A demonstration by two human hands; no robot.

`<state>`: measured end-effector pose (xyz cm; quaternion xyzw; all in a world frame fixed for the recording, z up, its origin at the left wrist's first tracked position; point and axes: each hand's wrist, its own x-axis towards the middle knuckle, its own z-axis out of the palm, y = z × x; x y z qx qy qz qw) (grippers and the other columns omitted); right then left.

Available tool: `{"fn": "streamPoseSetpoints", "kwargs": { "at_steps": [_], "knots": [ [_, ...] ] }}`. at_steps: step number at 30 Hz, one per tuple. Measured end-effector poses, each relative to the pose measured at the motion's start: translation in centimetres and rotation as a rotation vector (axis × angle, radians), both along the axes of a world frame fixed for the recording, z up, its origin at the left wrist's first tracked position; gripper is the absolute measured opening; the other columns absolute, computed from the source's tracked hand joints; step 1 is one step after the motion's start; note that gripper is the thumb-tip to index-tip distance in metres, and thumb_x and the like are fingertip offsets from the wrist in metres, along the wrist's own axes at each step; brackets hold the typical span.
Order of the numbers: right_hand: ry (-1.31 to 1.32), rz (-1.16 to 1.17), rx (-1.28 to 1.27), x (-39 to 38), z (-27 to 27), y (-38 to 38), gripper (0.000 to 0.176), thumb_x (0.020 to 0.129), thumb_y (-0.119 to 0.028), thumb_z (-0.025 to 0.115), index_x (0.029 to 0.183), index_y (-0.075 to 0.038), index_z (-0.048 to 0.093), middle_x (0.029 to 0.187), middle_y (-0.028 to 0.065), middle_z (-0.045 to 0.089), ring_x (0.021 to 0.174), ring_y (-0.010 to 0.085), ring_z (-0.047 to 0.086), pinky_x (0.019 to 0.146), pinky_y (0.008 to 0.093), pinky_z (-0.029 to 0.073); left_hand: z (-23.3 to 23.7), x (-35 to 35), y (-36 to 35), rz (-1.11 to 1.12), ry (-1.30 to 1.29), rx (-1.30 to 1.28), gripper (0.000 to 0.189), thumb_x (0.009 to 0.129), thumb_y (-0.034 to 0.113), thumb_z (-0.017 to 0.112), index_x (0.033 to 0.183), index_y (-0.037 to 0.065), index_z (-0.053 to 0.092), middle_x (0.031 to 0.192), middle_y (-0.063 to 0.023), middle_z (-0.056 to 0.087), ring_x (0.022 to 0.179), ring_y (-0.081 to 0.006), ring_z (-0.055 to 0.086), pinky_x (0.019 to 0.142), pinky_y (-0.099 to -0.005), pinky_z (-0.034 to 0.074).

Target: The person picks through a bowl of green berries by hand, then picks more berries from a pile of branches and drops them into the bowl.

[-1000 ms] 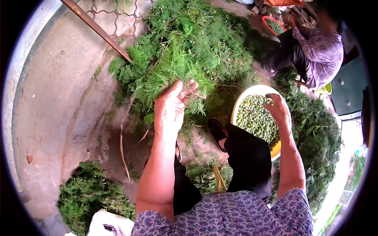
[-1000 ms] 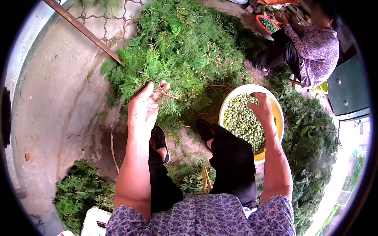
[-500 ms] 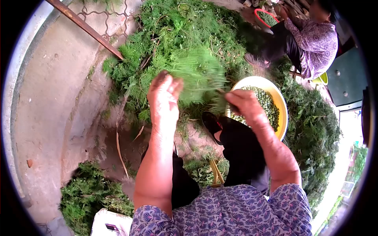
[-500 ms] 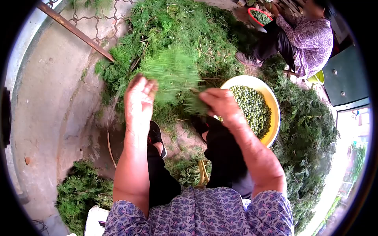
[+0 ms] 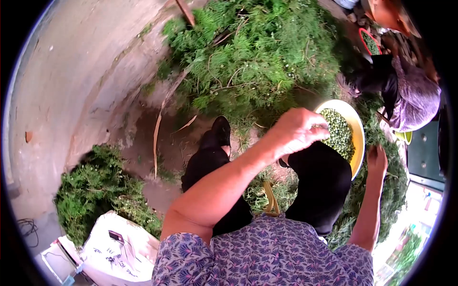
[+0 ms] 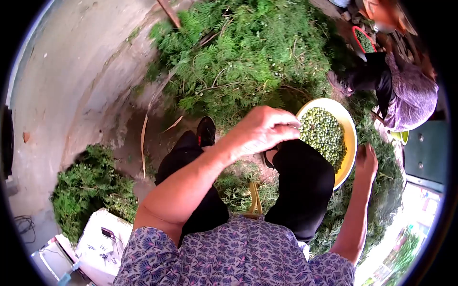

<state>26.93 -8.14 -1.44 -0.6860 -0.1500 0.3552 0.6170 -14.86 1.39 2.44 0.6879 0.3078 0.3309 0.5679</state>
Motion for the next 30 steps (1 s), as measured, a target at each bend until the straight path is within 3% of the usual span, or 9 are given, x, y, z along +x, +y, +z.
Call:
{"fn": "streamPoseSetpoints", "kwargs": {
  "at_steps": [2,4,7,10,12,17,20,25,30],
  "knots": [
    [-0.278,0.382,-0.109,-9.6,1.8,6.7,0.027,0.089,-0.015,0.051,0.113,-0.002,0.054,0.093,0.0056,0.059,0.075,0.0132,0.057,0.059,0.0219,0.045,-1.3,0.6,-0.2,0.119,0.121,0.366,0.019,0.078,0.014,0.064,0.094,0.004,0.065,0.081,-0.0100,0.066,0.065,-0.0216,0.063,0.064,-0.0300,0.051],
    [-0.349,0.698,-0.286,-20.5,3.9,11.6,0.035,0.089,-0.015,0.049,0.121,-0.002,0.049,0.105,0.0068,0.058,0.084,0.0144,0.059,0.069,0.0233,0.046,-0.2,-0.3,-0.2,0.120,0.217,0.330,0.016,0.076,0.013,0.064,0.089,0.005,0.065,0.080,-0.0109,0.064,0.066,-0.0257,0.062,0.066,-0.0337,0.051],
    [-0.529,1.096,-0.299,-27.2,-2.8,16.9,0.029,0.084,-0.012,0.054,0.112,-0.003,0.058,0.090,0.0095,0.063,0.068,0.0154,0.062,0.057,0.0271,0.052,-0.3,-1.1,-0.2,0.153,0.330,0.287,0.011,0.076,0.013,0.063,0.084,0.006,0.059,0.075,-0.0119,0.061,0.068,-0.0303,0.061,0.062,-0.0391,0.050],
    [-0.350,1.204,-0.417,-32.3,-9.4,18.2,0.023,0.083,-0.010,0.053,0.103,-0.002,0.061,0.088,0.0098,0.063,0.062,0.0126,0.058,0.054,0.0259,0.051,-0.2,-2.2,-0.6,0.127,0.313,0.271,0.011,0.077,0.013,0.061,0.082,0.004,0.058,0.072,-0.0139,0.060,0.064,-0.0304,0.061,0.057,-0.0400,0.049],
    [-0.385,1.164,-0.547,-34.2,-14.4,19.0,0.019,0.080,-0.009,0.057,0.097,-0.003,0.063,0.081,0.0126,0.064,0.072,0.0180,0.061,0.056,0.0321,0.051,0.5,-3.3,-0.5,0.085,0.292,0.204,0.013,0.077,0.013,0.062,0.078,0.001,0.055,0.067,-0.0153,0.059,0.061,-0.0320,0.060,0.054,-0.0400,0.049],
    [-0.819,1.093,-0.264,-37.4,-24.4,20.2,0.013,0.076,-0.008,0.061,0.087,-0.005,0.066,0.085,0.0185,0.063,0.083,0.0352,0.060,0.071,0.0450,0.048,0.6,-5.2,-0.5,0.213,0.119,0.176,0.019,0.072,0.004,0.060,0.089,-0.004,0.055,0.073,-0.0171,0.057,0.066,-0.0332,0.059,0.055,-0.0398,0.048],
    [-0.603,1.058,-0.250,-40.3,-26.4,21.4,0.015,0.079,-0.006,0.059,0.093,-0.003,0.065,0.083,0.0132,0.065,0.066,0.0198,0.063,0.060,0.0340,0.050,1.0,-5.7,-0.3,0.134,0.175,0.119,0.030,0.071,0.003,0.059,0.099,-0.005,0.052,0.076,-0.0166,0.054,0.068,-0.0323,0.058,0.056,-0.0403,0.047],
    [-0.968,0.796,0.192,-44.2,-29.0,23.7,0.031,0.074,0.004,0.053,0.104,-0.003,0.060,0.086,0.0184,0.062,0.077,0.0307,0.062,0.067,0.0378,0.049,1.3,-6.5,-0.6,0.128,0.317,0.198,0.037,0.071,0.008,0.058,0.104,-0.005,0.051,0.081,-0.0120,0.053,0.074,-0.0240,0.055,0.063,-0.0334,0.045],
    [-0.454,0.687,-0.475,-42.3,-30.1,26.3,0.048,0.075,-0.001,0.050,0.123,-0.001,0.041,0.101,0.0217,0.059,0.087,0.0382,0.058,0.075,0.0446,0.046,1.2,-6.5,-0.7,0.217,0.307,0.217,0.035,0.068,0.009,0.057,0.099,-0.007,0.053,0.078,-0.0108,0.052,0.071,-0.0217,0.054,0.060,-0.0323,0.042]
  ]
}}
